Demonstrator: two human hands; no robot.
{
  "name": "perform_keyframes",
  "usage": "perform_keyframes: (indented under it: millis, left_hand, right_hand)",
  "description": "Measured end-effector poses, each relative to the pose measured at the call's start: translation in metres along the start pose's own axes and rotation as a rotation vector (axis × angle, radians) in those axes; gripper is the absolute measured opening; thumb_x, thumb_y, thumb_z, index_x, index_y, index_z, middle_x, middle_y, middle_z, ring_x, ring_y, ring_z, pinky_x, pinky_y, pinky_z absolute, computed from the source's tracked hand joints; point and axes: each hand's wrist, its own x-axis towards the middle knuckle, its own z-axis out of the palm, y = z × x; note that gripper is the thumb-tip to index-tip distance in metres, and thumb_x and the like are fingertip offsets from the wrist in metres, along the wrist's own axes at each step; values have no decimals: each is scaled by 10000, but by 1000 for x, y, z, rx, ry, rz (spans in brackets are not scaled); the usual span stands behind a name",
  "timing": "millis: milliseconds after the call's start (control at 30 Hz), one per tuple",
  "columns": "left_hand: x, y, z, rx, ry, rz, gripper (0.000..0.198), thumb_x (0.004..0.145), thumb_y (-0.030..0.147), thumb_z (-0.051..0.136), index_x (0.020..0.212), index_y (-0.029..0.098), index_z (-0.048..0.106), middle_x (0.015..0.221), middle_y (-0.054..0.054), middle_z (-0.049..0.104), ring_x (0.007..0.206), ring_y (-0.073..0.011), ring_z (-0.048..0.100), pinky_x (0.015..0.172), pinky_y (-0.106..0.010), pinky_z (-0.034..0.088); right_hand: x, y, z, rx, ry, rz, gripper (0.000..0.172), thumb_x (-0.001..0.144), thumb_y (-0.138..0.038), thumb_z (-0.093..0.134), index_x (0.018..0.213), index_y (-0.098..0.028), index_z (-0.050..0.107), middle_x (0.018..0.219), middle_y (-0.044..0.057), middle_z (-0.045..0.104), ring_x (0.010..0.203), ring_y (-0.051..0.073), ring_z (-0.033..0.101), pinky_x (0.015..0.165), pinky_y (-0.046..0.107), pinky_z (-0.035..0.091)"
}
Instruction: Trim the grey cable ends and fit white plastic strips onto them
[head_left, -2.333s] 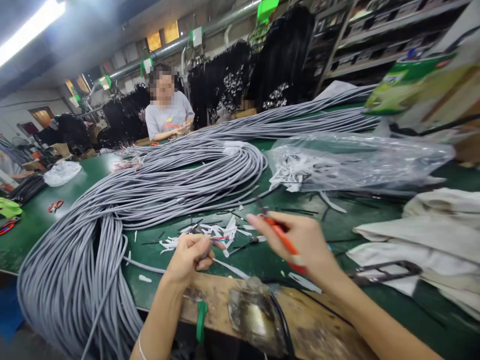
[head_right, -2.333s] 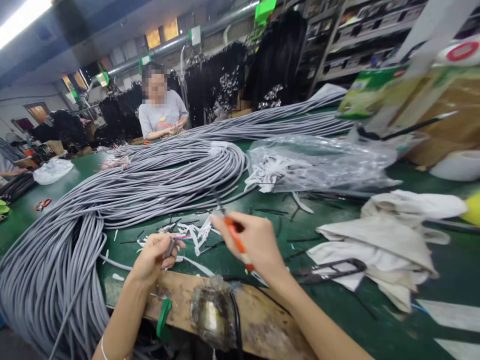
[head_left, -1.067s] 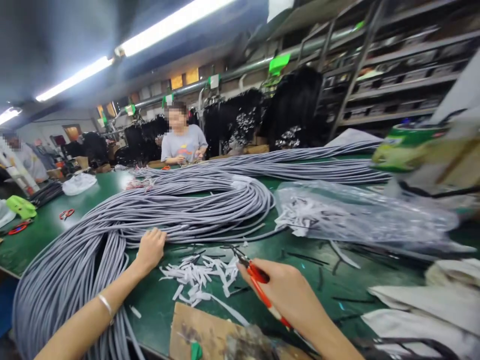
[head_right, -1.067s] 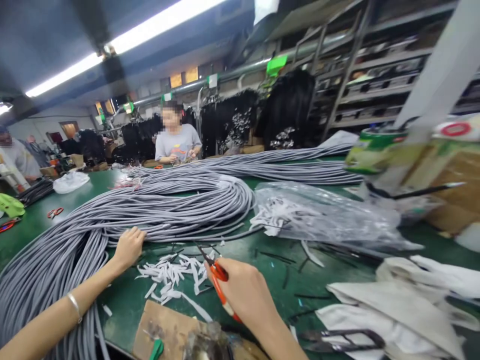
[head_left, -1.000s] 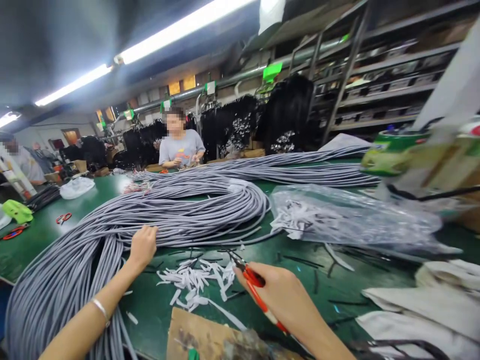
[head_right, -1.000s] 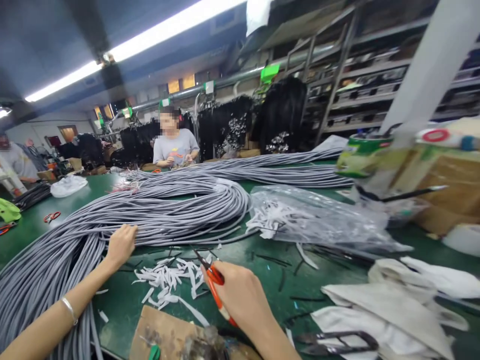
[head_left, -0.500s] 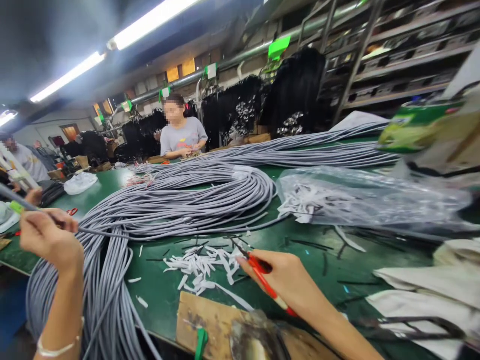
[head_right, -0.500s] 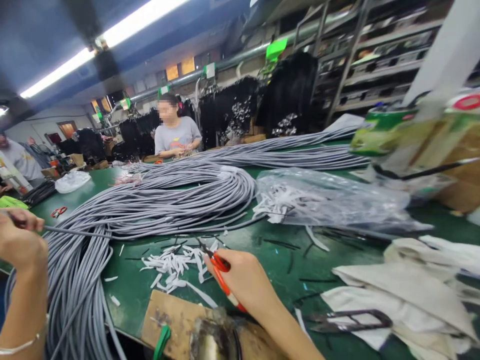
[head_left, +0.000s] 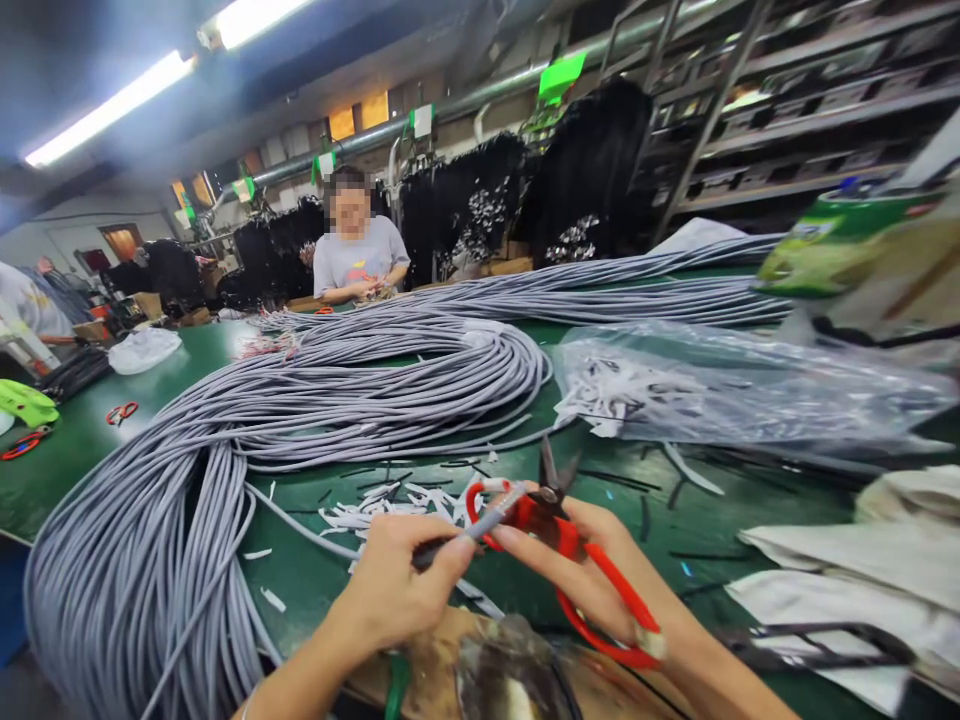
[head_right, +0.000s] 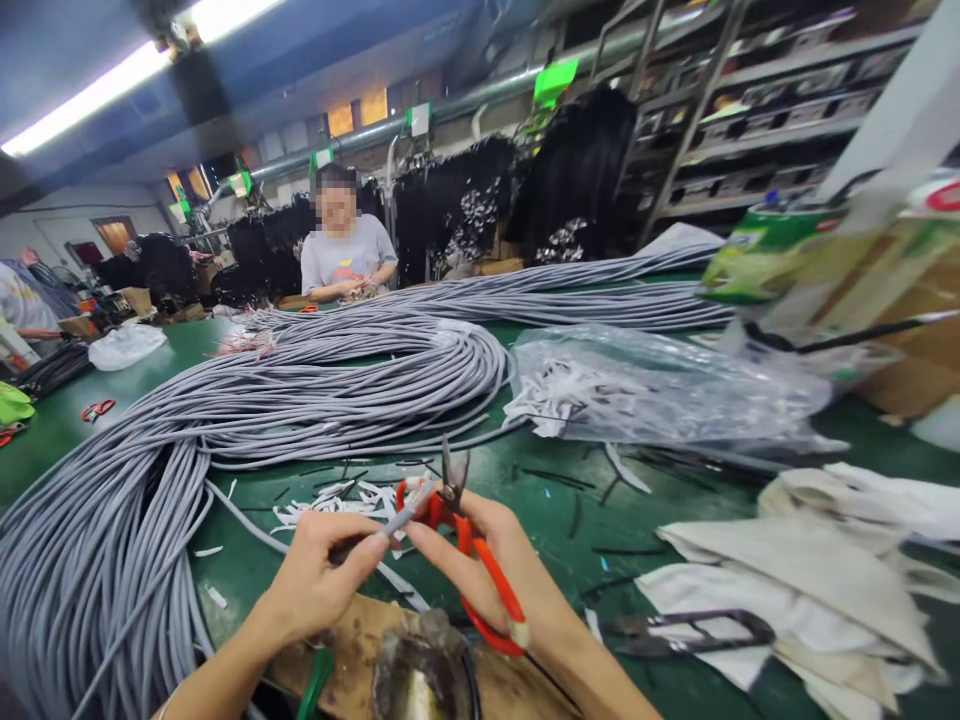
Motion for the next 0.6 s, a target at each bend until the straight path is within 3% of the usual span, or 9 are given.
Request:
perform_keyframes:
  millis: [67, 233, 433, 600]
  left_hand:
    - [-5, -3, 3, -19, -16, -46, 330, 837, 272, 448, 658, 115, 676, 480, 26, 431, 464, -96, 332, 454, -215, 245]
    - [-8, -10, 10, -3, -27, -104, 344, 843, 288, 438, 669, 115, 680, 508, 7, 505, 472, -102, 384, 478, -224, 266]
    - [-9, -11, 12, 26, -38, -75, 304, 818, 249, 464, 647, 107, 671, 550, -44, 581, 520, -133, 483, 529, -239, 342]
    - [-9, -11, 19, -285, -56, -184, 253, 809, 245, 475, 864, 99, 674, 603, -32, 556, 489, -121, 517, 493, -217, 404]
  right_hand:
    - [-1, 0, 0, -19, -23, -28, 198, 695, -371, 651, 627, -193, 598, 643, 22, 622, 612, 170, 590, 600, 236, 504]
    - [-1, -1, -1, -78, 13, -3, 213, 731, -349, 579, 597, -186, 552, 567, -3, 552, 505, 127, 510, 500, 203, 453]
    - [0, 3, -1, -228, 97, 19, 274, 711, -421, 591, 607, -171, 553, 569, 9, 549, 517, 137, 499, 496, 219, 432]
    - [-2, 3, 6, -310, 26, -4, 393, 765, -499, 519, 543, -175, 500, 499, -20, 433, 470, 112, 399, 439, 217, 364]
